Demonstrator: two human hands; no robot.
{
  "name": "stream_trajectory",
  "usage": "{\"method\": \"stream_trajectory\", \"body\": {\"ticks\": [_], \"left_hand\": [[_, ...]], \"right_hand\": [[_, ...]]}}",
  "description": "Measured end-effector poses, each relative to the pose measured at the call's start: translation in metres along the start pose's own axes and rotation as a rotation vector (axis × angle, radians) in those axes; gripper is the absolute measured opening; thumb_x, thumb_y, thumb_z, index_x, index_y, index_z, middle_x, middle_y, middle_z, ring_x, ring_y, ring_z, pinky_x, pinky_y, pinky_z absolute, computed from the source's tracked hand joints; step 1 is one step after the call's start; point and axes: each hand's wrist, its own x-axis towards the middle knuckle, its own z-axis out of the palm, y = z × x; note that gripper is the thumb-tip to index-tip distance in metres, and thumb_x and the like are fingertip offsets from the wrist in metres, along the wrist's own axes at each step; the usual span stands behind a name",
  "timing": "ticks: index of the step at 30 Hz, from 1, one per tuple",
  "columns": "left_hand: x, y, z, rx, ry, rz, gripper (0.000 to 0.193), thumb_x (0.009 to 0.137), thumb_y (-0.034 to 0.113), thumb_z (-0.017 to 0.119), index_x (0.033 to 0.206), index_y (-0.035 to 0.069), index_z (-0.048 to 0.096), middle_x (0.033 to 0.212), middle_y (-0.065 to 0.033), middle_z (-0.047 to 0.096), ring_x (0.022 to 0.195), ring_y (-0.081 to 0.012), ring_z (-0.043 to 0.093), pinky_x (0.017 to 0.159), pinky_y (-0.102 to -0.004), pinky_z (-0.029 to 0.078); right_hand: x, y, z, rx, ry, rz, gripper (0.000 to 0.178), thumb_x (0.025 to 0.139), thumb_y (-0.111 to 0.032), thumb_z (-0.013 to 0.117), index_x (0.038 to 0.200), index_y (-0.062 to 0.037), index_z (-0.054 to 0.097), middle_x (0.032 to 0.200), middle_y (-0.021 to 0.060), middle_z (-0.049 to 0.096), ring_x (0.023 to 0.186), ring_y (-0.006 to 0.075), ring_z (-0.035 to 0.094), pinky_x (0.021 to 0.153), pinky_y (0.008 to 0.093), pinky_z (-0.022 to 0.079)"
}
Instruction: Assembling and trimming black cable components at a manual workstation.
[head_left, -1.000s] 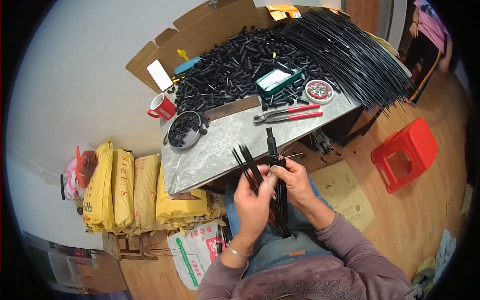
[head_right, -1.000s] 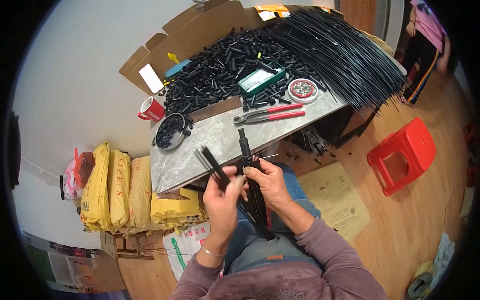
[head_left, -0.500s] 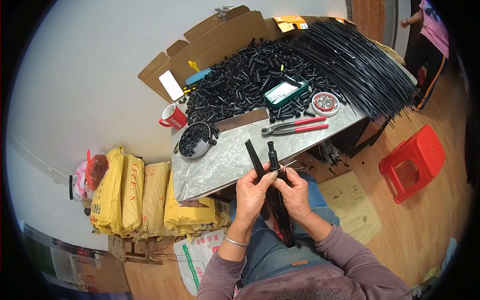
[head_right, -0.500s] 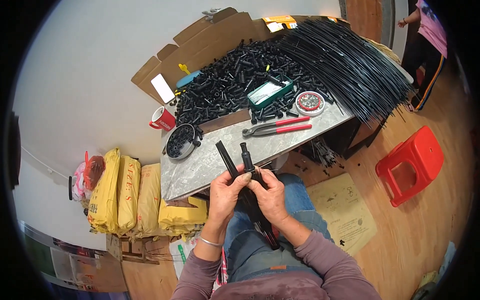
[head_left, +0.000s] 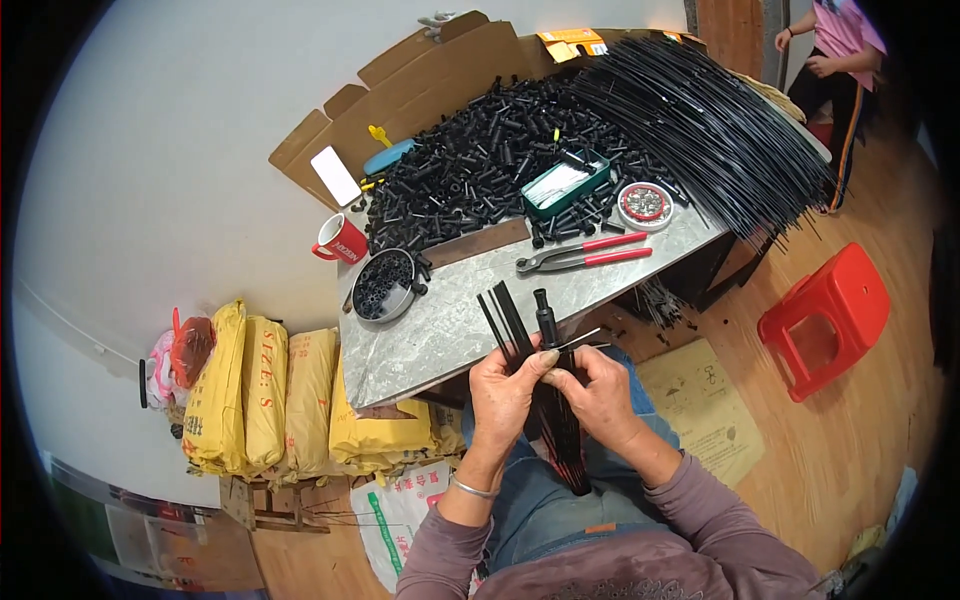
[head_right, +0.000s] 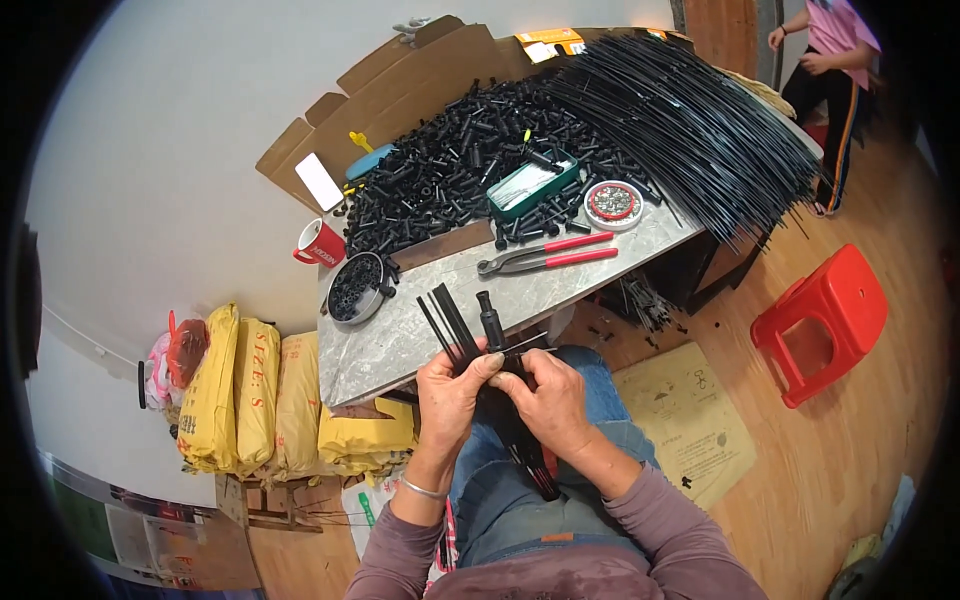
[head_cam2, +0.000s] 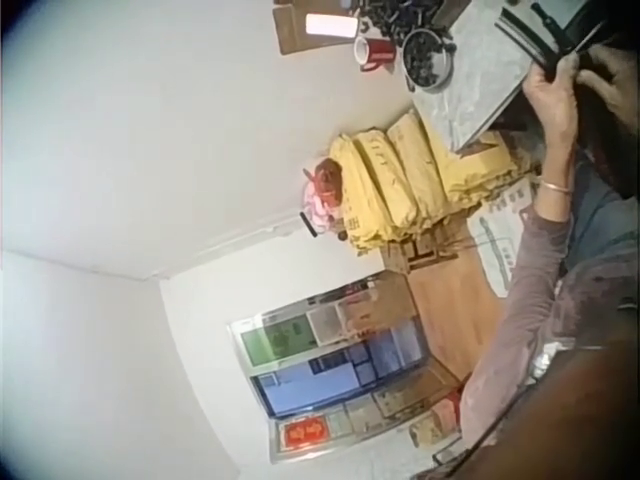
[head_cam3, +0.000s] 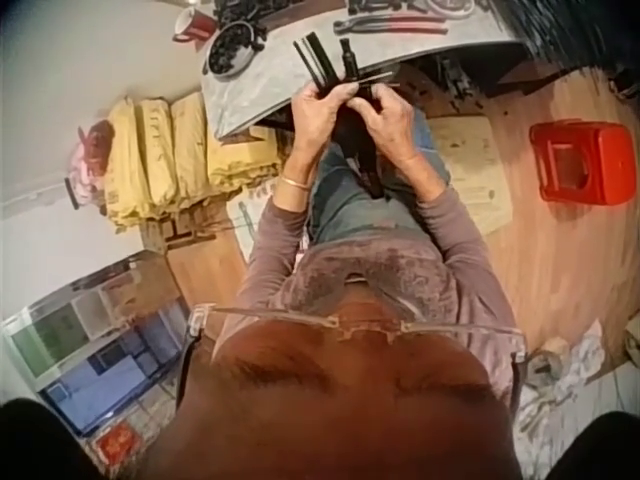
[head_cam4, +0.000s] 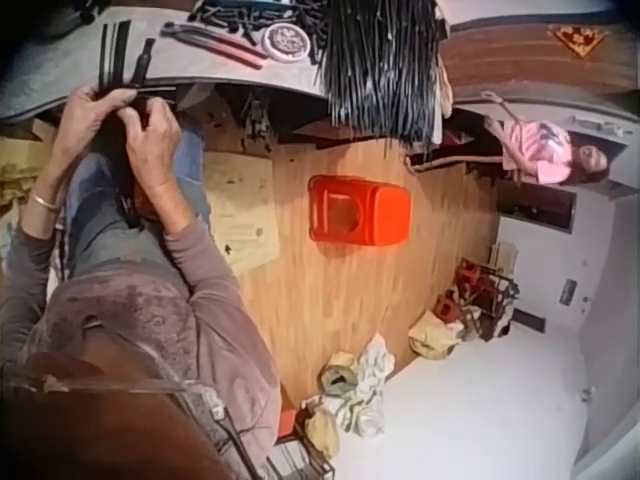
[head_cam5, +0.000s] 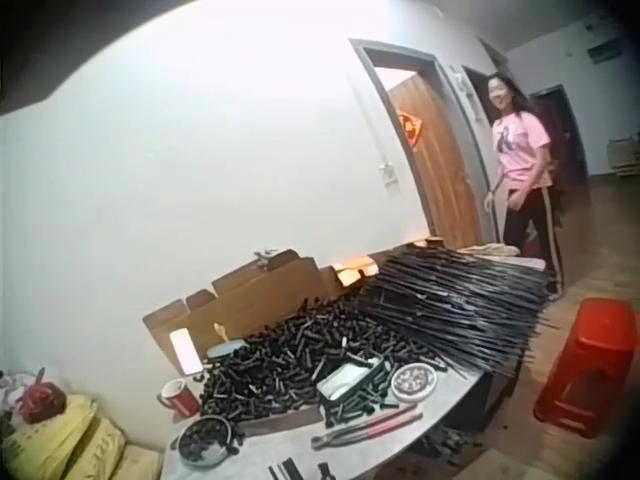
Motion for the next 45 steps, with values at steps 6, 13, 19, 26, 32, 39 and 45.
{"method": "stream_trajectory", "body": {"ticks": [6,13,19,26,32,39,45], "left_hand": [[-0.007,0.003,0.004,0.013,0.02,0.036,0.022,0.081,0.005,0.074,0.101,-0.001,0.066,0.087,-0.0026,0.067,0.075,-0.0077,0.061,0.071,-0.0213,0.05],[-0.016,-0.003,0.006,0.086,0.08,0.15,0.023,0.085,0.008,0.071,0.105,-0.001,0.064,0.09,-0.0019,0.066,0.079,-0.0069,0.06,0.072,-0.0213,0.05],[-0.022,0.005,0.006,0.138,0.064,0.208,0.025,0.087,0.009,0.069,0.108,-0.001,0.063,0.092,-0.0027,0.066,0.081,-0.0078,0.06,0.074,-0.0222,0.05],[-0.013,0.003,-0.01,0.282,0.04,0.106,0.025,0.087,0.013,0.07,0.105,-0.003,0.064,0.088,-0.0002,0.065,0.077,-0.006,0.057,0.07,-0.0218,0.049],[-0.015,0.01,-0.006,0.099,0.028,0.068,0.022,0.084,0.01,0.072,0.101,-0.001,0.065,0.083,0.0014,0.064,0.073,-0.0052,0.057,0.066,-0.0194,0.047],[-0.014,0.005,-0.02,0.035,-0.004,0.071,0.025,0.084,0.009,0.072,0.105,-0.002,0.064,0.088,-0.0026,0.066,0.075,-0.0086,0.06,0.07,-0.0218,0.049],[-0.005,0.003,-0.027,-0.159,-0.032,-0.004,0.039,0.081,0.014,0.076,0.112,-0.005,0.062,0.093,-0.005,0.067,0.083,-0.0101,0.061,0.075,-0.0221,0.049]], "right_hand": [[0.012,0.015,-0.008,0.403,-0.254,0.228,0.023,0.08,-0.02,0.074,0.075,-0.0011,0.063,0.058,0.0005,0.054,0.054,0.0073,0.046,0.05,0.028,0.039],[0.024,0.02,-0.02,0.647,-0.555,0.487,0.022,0.081,-0.023,0.075,0.071,-0.0082,0.063,0.063,-0.0066,0.054,0.057,0.003,0.047,0.051,0.0205,0.039],[0.026,0.032,-0.008,0.828,-0.654,0.587,0.025,0.08,-0.028,0.077,0.071,-0.0107,0.061,0.064,-0.0065,0.053,0.056,0.0036,0.048,0.05,0.0199,0.04],[0.018,0.017,0.007,0.6,-0.493,0.486,0.036,0.079,-0.026,0.078,0.062,-0.0112,0.051,0.057,-0.0076,0.047,0.051,0.0028,0.042,0.044,0.0205,0.034],[0.026,0.029,0.005,0.686,-0.656,0.538,0.027,0.08,-0.025,0.077,0.07,-0.0108,0.057,0.064,-0.0074,0.051,0.056,0.0024,0.045,0.048,0.0203,0.036],[0.022,0.021,0.011,0.725,-0.723,0.565,0.022,0.082,-0.027,0.075,0.078,-0.0097,0.062,0.073,-0.0063,0.059,0.062,0.003,0.051,0.054,0.0205,0.042],[0.015,0.01,0.012,0.425,-0.526,0.397,0.026,0.082,-0.026,0.075,0.072,-0.0075,0.061,0.065,-0.0051,0.055,0.057,0.0029,0.048,0.048,0.0212,0.038]]}}
